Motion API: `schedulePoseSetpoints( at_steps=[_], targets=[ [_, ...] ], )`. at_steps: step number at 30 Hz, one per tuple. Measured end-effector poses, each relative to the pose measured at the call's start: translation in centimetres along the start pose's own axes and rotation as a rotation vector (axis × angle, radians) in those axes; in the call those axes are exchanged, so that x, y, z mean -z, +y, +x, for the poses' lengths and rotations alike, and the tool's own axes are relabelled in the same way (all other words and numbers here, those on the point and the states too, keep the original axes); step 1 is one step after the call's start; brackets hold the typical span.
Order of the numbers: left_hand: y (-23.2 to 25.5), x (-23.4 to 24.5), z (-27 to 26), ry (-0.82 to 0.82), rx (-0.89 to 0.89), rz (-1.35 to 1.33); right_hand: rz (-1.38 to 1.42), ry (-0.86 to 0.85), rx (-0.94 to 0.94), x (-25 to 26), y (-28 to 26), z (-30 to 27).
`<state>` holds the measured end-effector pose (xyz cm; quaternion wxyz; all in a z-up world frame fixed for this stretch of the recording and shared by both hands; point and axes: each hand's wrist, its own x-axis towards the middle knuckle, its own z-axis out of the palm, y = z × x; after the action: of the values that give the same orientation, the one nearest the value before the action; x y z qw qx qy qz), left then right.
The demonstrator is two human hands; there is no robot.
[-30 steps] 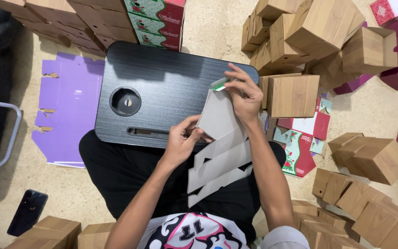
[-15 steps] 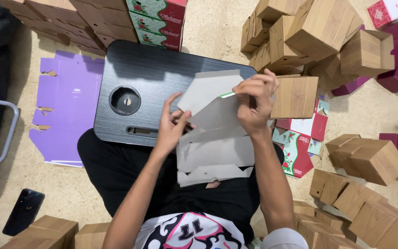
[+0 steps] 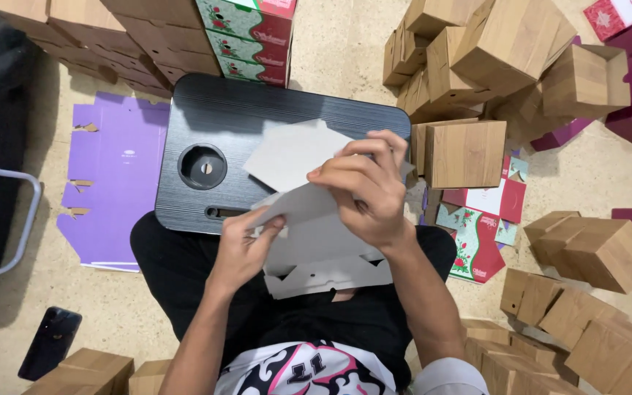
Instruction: The person assembles flat-packed cardboard boxes by folding along pre-scored lines and tucking flaps to form a closed box. They repeat this process for multiple boxes, placing finished units aside.
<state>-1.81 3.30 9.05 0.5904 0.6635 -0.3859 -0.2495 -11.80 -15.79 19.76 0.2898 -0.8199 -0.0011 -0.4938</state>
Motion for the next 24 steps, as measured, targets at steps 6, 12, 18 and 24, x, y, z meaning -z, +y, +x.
schedulePoseSetpoints(
  at_steps=[6, 12, 18, 24],
  targets=[
    [-3.5, 0.7, 0.8, 0.158, 0.110, -0.069, -0.037, 0.182, -0.071, 4.1, 2.2, -6.0],
    [-9.8, 2.5, 2.5, 0.236, 0.298, -0.278, -0.161, 0.473, -0.699, 7.2, 5.5, -20.1],
    [-9.4, 4.3, 2.3, 0.262, 0.258, -0.381, 0.046, 0.040, -1.272, 7.7, 2.5, -31.1],
    [-17.2, 5.8, 0.3, 0.237, 0.309, -0.435, 0.209, -0.043, -1.438, 7.2, 1.5, -37.0]
  ],
)
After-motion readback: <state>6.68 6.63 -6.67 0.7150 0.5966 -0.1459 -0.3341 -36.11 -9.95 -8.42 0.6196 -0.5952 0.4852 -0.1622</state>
